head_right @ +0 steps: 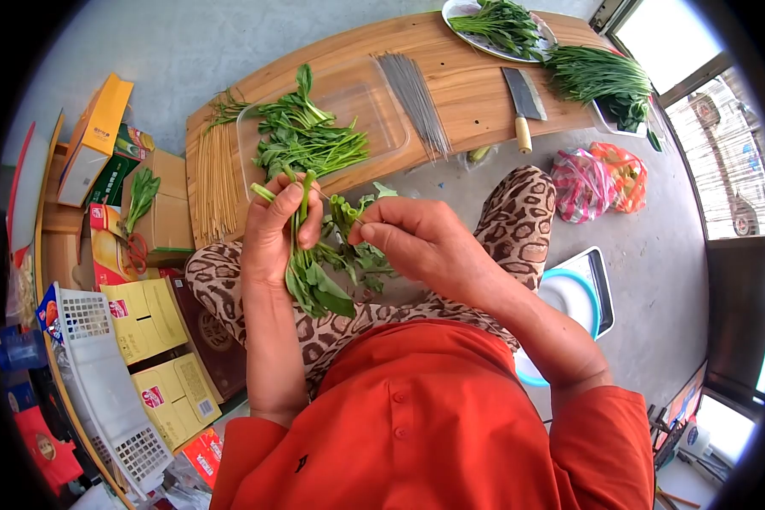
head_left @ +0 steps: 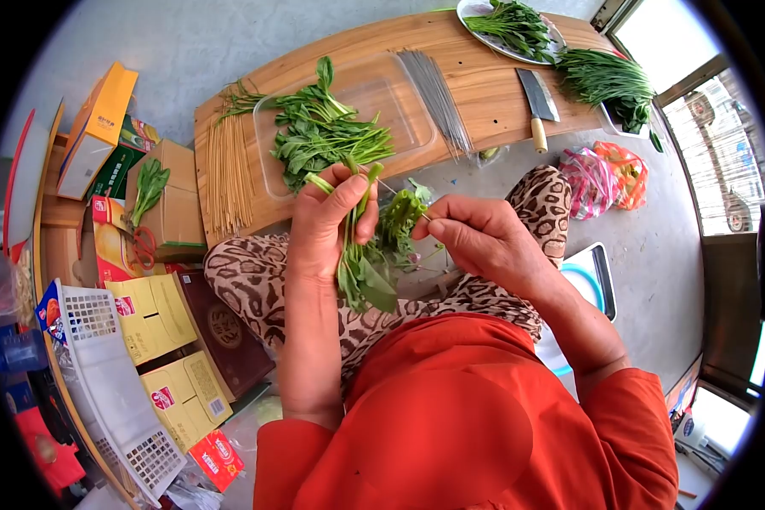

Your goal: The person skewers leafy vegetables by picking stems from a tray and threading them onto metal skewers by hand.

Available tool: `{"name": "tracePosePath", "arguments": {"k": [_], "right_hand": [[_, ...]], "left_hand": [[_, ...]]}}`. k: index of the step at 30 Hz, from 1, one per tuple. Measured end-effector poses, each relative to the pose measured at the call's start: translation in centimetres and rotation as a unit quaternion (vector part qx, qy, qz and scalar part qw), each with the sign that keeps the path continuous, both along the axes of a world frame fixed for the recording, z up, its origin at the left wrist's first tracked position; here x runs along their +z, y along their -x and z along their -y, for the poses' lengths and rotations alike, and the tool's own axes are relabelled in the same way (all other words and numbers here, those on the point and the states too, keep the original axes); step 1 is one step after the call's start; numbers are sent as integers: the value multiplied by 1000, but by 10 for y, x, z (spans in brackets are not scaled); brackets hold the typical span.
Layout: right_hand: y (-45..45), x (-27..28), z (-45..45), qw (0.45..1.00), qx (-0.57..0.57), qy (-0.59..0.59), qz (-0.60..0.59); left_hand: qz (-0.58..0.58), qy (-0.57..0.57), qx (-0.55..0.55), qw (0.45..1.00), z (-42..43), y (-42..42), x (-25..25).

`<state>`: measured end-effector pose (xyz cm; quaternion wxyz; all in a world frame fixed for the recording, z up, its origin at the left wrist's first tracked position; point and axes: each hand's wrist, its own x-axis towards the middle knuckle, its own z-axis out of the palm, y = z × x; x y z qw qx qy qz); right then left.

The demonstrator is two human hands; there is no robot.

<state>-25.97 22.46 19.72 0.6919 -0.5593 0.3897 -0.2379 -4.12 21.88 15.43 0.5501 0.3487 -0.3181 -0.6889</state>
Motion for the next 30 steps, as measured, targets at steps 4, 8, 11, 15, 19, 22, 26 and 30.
{"name": "tracePosePath", "arguments": {"k": [4, 8, 11, 15, 19, 22, 26, 30], "right_hand": [[0, -4, 1, 1000, -17, -4, 24], [0, -10, 2, 999, -24, 15, 45], [1, -4, 2, 999, -24, 12, 36], [5, -2, 2, 999, -40, -2, 25], [4, -7, 2, 999, -27, -2, 26], [0, -11, 0, 999, -15, 30, 27], [-3, -11, 0, 999, -12, 50, 17], [-5, -11, -1, 998, -9, 56, 7]], "left_hand": [[5, 11, 59, 998, -1, 7, -1], [-6, -32, 164, 986, 4, 5, -3], [9, 30, 147, 989, 10, -17, -10], [120, 82, 207, 967, 10, -30, -9], [110, 92, 200, 969, 6, -24, -3], [98, 80, 195, 973, 5, -21, -1], [96, 77, 185, 975, 4, -18, -3], [63, 81, 165, 981, 5, -19, -2]]}}
